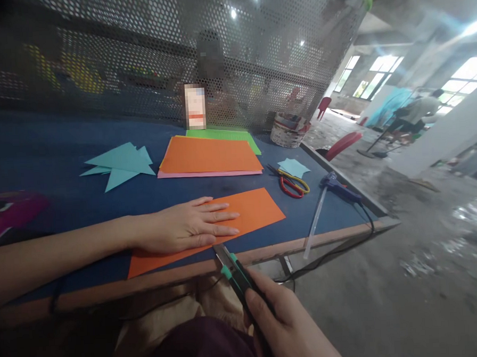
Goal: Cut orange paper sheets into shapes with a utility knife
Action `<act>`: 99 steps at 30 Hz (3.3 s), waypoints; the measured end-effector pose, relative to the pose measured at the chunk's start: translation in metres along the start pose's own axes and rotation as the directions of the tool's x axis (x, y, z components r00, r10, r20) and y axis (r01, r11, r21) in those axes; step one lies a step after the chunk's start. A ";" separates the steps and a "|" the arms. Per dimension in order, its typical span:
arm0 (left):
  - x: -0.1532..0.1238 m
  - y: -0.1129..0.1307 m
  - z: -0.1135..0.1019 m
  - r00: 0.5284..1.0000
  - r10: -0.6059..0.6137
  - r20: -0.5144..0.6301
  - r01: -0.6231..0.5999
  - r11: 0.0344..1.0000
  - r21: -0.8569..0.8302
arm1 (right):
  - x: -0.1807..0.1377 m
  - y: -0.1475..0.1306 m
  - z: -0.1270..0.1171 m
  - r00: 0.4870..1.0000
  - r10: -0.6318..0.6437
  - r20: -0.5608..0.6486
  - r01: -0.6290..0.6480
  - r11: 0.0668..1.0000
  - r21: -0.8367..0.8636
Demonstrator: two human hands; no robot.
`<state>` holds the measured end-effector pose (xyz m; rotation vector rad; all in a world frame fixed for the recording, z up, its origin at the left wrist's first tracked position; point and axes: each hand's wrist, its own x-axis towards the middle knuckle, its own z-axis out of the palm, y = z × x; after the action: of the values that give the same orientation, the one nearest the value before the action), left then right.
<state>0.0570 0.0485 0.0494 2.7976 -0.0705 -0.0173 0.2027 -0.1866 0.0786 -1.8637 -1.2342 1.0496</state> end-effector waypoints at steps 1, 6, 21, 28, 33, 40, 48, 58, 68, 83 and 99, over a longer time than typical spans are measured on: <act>0.000 0.000 0.000 1.000 0.001 0.000 -0.001 1.000 -0.001 | 0.000 0.000 0.000 1.000 -0.010 -0.009 0.010 1.000 0.001; -0.001 0.002 -0.001 1.000 -0.008 -0.003 0.008 1.000 -0.007 | -0.001 -0.004 -0.002 1.000 0.020 -0.004 -0.020 1.000 -0.008; 0.000 0.002 -0.002 1.000 -0.019 0.023 0.019 1.000 -0.009 | -0.004 0.014 -0.016 0.968 0.244 0.050 -0.248 0.963 0.106; 0.000 0.003 -0.002 0.999 -0.026 0.035 0.026 1.000 -0.012 | 0.006 0.016 -0.018 0.957 0.175 0.233 -0.200 0.975 0.092; 0.000 0.003 -0.003 0.998 -0.035 0.043 0.036 0.999 -0.016 | 0.005 0.011 -0.018 0.969 0.140 0.203 -0.152 0.987 0.047; 0.000 0.004 -0.003 0.999 -0.031 0.032 0.032 0.999 -0.032 | -0.002 -0.002 -0.010 0.991 0.133 0.006 -0.132 0.990 -0.058; 0.000 0.004 -0.002 0.999 -0.039 0.018 0.039 0.998 -0.040 | -0.003 -0.005 -0.011 0.990 0.124 0.064 -0.123 0.992 -0.008; -0.001 0.003 -0.001 1.000 -0.029 0.008 0.029 0.999 -0.042 | -0.005 0.002 -0.013 0.973 0.223 0.057 -0.226 0.973 0.055; 0.000 0.001 -0.001 0.999 -0.029 0.018 0.030 0.999 -0.043 | -0.004 0.000 -0.015 0.976 0.211 0.056 -0.211 0.977 -0.018; 0.000 0.001 0.000 0.999 -0.031 0.009 0.032 0.999 -0.043 | -0.002 0.005 -0.017 0.993 0.115 0.019 -0.113 0.990 -0.087; 0.001 0.004 -0.001 0.997 -0.062 0.037 0.064 0.997 -0.040 | -0.001 0.001 -0.019 0.993 0.110 0.053 -0.104 0.990 -0.094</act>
<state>0.0577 0.0456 0.0520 2.7573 0.0091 -0.0828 0.2196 -0.1897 0.0869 -2.0010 -1.2456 1.1285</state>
